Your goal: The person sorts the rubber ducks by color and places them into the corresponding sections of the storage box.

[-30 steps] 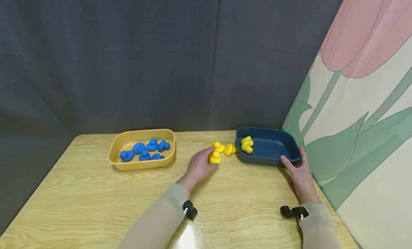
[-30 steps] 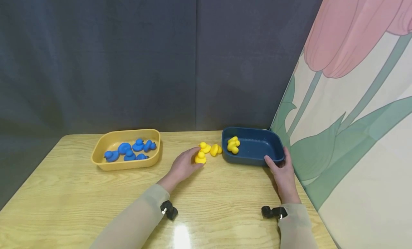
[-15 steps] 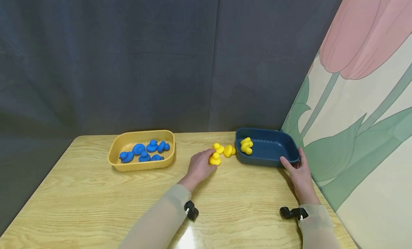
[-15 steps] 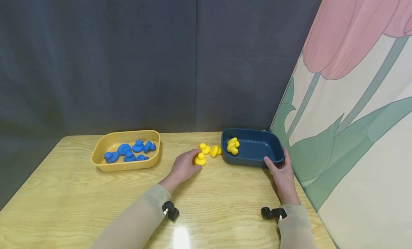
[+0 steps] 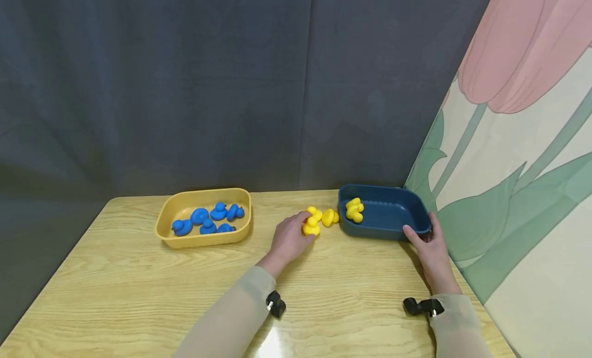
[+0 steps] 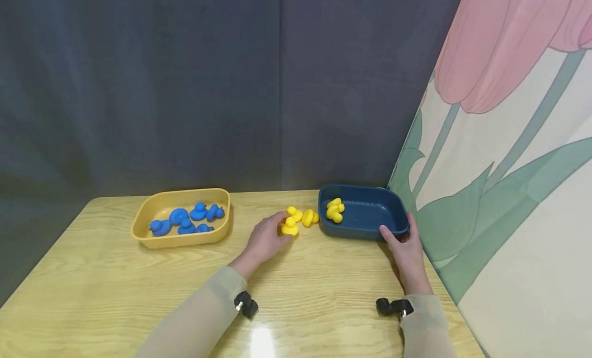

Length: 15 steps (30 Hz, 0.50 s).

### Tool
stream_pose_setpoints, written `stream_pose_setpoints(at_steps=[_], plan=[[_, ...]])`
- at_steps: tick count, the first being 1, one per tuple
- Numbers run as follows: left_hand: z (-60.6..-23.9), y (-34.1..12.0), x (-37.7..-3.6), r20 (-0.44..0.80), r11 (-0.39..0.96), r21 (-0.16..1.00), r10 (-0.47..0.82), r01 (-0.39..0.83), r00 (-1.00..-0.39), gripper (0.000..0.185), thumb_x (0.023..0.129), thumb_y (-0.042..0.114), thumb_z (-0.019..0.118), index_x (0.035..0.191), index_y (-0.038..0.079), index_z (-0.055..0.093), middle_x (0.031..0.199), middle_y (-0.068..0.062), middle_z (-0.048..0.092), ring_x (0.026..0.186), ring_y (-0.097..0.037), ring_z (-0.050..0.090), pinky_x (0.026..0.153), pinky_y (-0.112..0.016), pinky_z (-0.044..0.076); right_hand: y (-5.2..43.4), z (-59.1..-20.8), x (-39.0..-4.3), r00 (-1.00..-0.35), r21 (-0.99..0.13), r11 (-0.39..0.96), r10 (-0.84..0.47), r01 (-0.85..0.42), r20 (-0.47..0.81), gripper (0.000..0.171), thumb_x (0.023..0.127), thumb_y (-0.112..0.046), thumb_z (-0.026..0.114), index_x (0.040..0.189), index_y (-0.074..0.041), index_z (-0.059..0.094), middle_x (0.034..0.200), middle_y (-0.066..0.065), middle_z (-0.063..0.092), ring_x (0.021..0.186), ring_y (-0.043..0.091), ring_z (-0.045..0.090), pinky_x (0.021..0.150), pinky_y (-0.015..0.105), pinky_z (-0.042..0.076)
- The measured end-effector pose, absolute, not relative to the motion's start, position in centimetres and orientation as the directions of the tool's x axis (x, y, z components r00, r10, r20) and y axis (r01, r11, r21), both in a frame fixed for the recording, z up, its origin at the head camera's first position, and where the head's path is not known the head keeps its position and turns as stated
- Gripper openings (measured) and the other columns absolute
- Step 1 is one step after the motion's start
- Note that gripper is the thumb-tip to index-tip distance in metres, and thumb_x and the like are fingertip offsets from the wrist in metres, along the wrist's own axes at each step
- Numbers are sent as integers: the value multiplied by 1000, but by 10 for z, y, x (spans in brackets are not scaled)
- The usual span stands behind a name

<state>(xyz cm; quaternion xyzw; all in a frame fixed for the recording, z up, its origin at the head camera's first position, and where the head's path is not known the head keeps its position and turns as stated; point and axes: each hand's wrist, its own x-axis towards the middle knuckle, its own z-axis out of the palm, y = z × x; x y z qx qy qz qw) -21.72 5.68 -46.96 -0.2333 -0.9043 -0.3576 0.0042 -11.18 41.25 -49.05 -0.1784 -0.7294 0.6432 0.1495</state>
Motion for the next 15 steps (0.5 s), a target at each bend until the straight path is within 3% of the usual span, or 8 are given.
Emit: stream_pose_setpoints(at_steps=[15], plan=[[-439, 94, -209, 254, 541, 702, 416, 462, -873, 61, 100, 20, 84, 156, 13, 60, 145, -5, 72, 136, -31, 60, 126, -51, 37, 414, -492, -113, -883, -992, 101, 469, 81, -25, 104, 110, -27, 72, 179, -27, -6, 184, -1, -10, 168, 19, -4, 132, 26, 14]])
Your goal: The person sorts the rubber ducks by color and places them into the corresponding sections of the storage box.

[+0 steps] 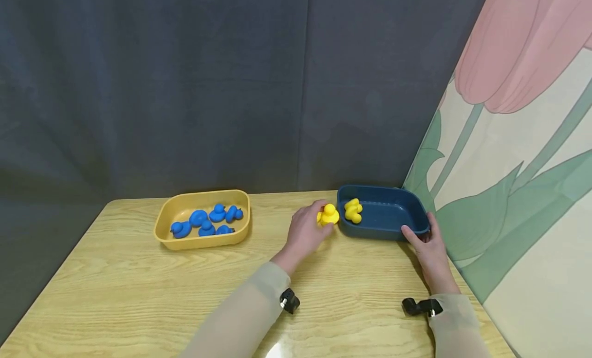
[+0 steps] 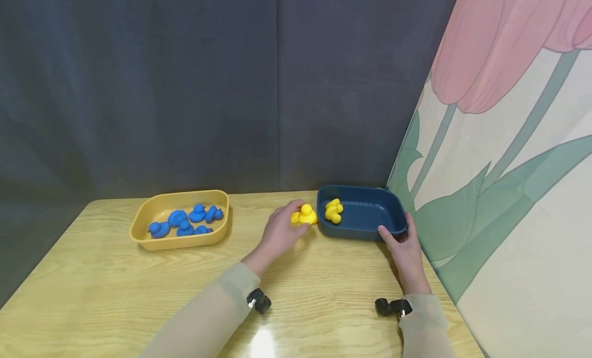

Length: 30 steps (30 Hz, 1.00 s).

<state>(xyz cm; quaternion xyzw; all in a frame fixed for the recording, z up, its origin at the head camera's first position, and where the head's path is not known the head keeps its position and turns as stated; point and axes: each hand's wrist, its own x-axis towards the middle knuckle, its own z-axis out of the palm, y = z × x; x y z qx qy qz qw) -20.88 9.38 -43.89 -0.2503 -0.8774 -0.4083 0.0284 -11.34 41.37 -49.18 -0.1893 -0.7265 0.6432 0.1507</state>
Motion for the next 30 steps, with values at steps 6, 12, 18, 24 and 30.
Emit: stream_pose_setpoints(at_steps=[6, 12, 18, 24, 30], plan=[[-435, 112, -208, 265, 535, 695, 431, 480, -863, 61, 102, 23, 83, 157, 17, 59, 149, -2, 70, 139, -30, 58, 127, -49, 36, 415, -491, -113, -885, -989, 115, 465, 93, -29, 104, 110, -28, 71, 179, -26, -7, 184, 0, -12, 168, 22, -6, 132, 27, 13], [-432, 127, -206, 270, 530, 692, 441, 491, -856, 62, 103, 24, 82, 160, 20, 58, 152, 0, 67, 139, -29, 58, 122, -46, 43, 415, -492, -114, -881, -992, 92, 471, 91, -37, 104, 110, -27, 72, 179, -27, -5, 184, -1, -8, 169, 20, -1, 132, 27, 16], [-430, 139, -204, 273, 533, 682, 449, 500, -851, 63, 104, 23, 82, 161, 19, 56, 152, 0, 67, 141, -28, 57, 123, -45, 42, 415, -492, -114, -883, -991, 103, 468, 87, -29, 104, 110, -28, 72, 179, -26, -5, 184, 0, -9, 169, 21, -3, 132, 26, 16], [-433, 145, -208, 276, 548, 645, 482, 532, -832, 63, 106, 26, 79, 163, 20, 54, 157, 2, 64, 145, -24, 57, 130, -42, 33, 414, -492, -112, -890, -990, 115, 457, 77, -16, 106, 109, -31, 73, 179, -25, -7, 184, 2, -9, 169, 24, -3, 132, 26, 17], [-437, 139, -214, 235, 569, 660, 465, 491, -854, 64, 109, 33, 75, 167, 24, 50, 166, 1, 55, 156, -23, 46, 134, -45, 26, 415, -492, -112, -892, -990, 118, 452, 77, -15, 106, 110, -32, 72, 179, -26, -7, 184, 2, -10, 169, 24, -4, 132, 27, 17]])
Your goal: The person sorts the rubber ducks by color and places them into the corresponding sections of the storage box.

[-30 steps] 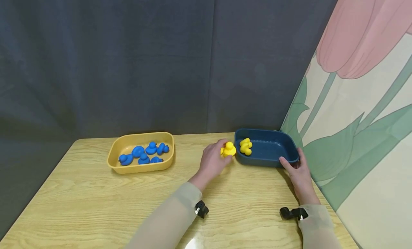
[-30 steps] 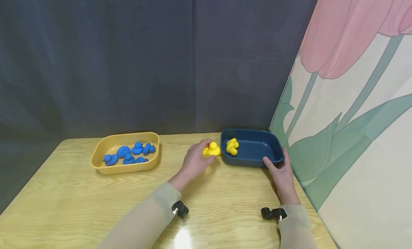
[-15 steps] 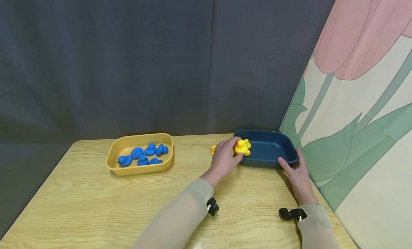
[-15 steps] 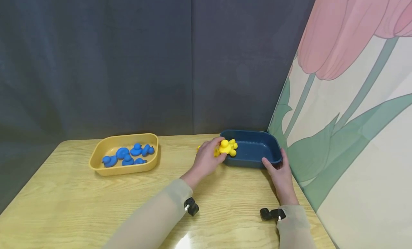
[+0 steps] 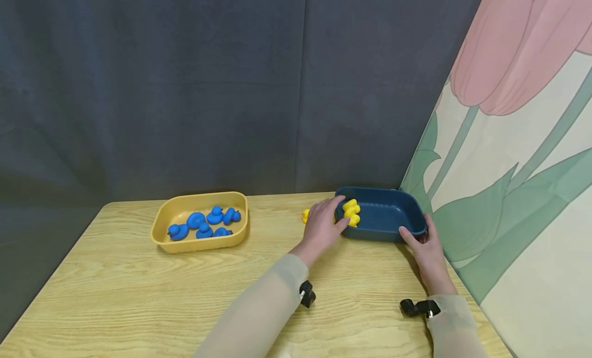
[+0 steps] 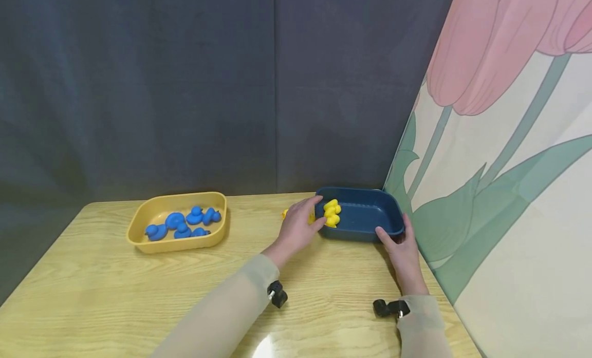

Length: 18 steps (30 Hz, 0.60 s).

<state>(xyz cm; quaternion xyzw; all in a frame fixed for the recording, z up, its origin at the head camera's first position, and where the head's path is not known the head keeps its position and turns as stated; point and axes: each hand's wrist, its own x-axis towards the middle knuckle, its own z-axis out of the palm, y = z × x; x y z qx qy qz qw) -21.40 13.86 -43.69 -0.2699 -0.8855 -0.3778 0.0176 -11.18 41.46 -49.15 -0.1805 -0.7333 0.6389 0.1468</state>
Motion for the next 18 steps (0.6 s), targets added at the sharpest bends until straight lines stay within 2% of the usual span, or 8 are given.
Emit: stream_pose_setpoints(at_steps=[5, 8, 18], plan=[[-440, 128, -224, 253, 575, 663, 430, 479, -867, 62, 108, 30, 75, 165, 18, 52, 165, -1, 55, 156, -28, 44, 133, -48, 28, 416, -491, -112, -888, -990, 117, 460, 79, -17, 105, 110, -32, 72, 179, -26, -7, 184, 1, -10, 169, 24, -4, 132, 26, 17], [-443, 120, -231, 264, 586, 652, 418, 481, -869, 63, 107, 28, 77, 164, 16, 53, 167, -3, 54, 157, -29, 44, 132, -48, 30, 415, -491, -112, -888, -988, 128, 460, 85, -17, 106, 110, -33, 72, 179, -26, -7, 184, 1, -11, 169, 24, -4, 133, 30, 16], [-455, 99, -245, 228, 613, 643, 418, 459, -879, 70, 104, 23, 81, 166, 13, 50, 171, -7, 48, 158, -33, 41, 131, -52, 31, 414, -492, -113, -884, -988, 122, 468, 96, -28, 105, 109, -32, 73, 179, -28, -6, 184, -1, -12, 169, 23, -6, 134, 33, 14]])
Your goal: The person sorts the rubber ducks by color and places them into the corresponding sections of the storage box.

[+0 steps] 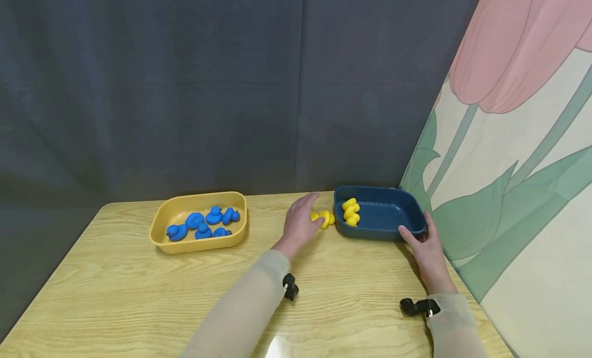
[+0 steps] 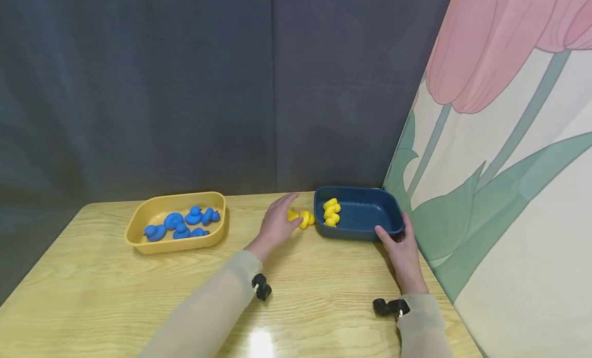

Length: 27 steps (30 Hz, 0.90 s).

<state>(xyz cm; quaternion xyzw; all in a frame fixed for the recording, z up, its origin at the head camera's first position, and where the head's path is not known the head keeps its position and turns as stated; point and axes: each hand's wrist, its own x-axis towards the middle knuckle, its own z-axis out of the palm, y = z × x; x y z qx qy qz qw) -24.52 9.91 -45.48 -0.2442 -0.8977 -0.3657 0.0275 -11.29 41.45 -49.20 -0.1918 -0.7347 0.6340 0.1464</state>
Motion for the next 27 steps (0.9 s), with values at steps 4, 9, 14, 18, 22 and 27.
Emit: stream_pose_setpoints(at_steps=[4, 9, 14, 18, 22, 27], plan=[[-459, 93, -248, 228, 606, 648, 422, 460, -877, 70, 102, 19, 83, 165, 10, 52, 170, -10, 49, 157, -36, 42, 130, -54, 33, 416, -492, -114, -884, -988, 118, 466, 101, -34, 105, 109, -31, 73, 178, -30, -7, 184, -2, -13, 169, 23, -6, 134, 33, 14], [-464, 89, -251, 205, 607, 662, 417, 439, -886, 71, 101, 14, 84, 163, 8, 52, 168, -13, 50, 156, -39, 43, 129, -55, 35, 415, -492, -114, -883, -991, 95, 467, 94, -39, 105, 109, -29, 73, 178, -30, -6, 184, -4, -11, 168, 20, -5, 133, 31, 15], [-470, 88, -253, 161, 640, 655, 404, 403, -901, 70, 101, 14, 84, 163, 9, 53, 166, -12, 53, 155, -38, 45, 129, -53, 35, 413, -491, -113, -884, -991, 96, 467, 90, -35, 105, 109, -29, 73, 179, -30, -5, 184, -4, -10, 169, 21, -4, 133, 29, 17], [-474, 88, -255, 149, 659, 644, 388, 387, -909, 69, 100, 13, 85, 162, 10, 55, 161, -12, 58, 151, -37, 50, 127, -53, 37, 413, -490, -113, -887, -991, 112, 461, 78, -18, 105, 109, -30, 73, 179, -28, -6, 184, 0, -10, 169, 25, -3, 132, 27, 18], [-476, 88, -256, 140, 672, 639, 376, 374, -916, 68, 99, 13, 85, 161, 11, 57, 159, -12, 61, 148, -38, 53, 127, -54, 36, 413, -491, -112, -889, -989, 123, 458, 80, -15, 106, 109, -33, 73, 179, -29, -6, 184, 0, -11, 169, 25, -4, 133, 29, 17], [-478, 89, -255, 150, 679, 631, 367, 375, -918, 63, 99, 12, 85, 156, 9, 61, 153, -14, 66, 144, -38, 57, 126, -56, 37, 413, -491, -111, -890, -990, 117, 456, 78, -16, 106, 109, -32, 74, 179, -29, -6, 184, -1, -11, 169, 24, -6, 133, 30, 15]])
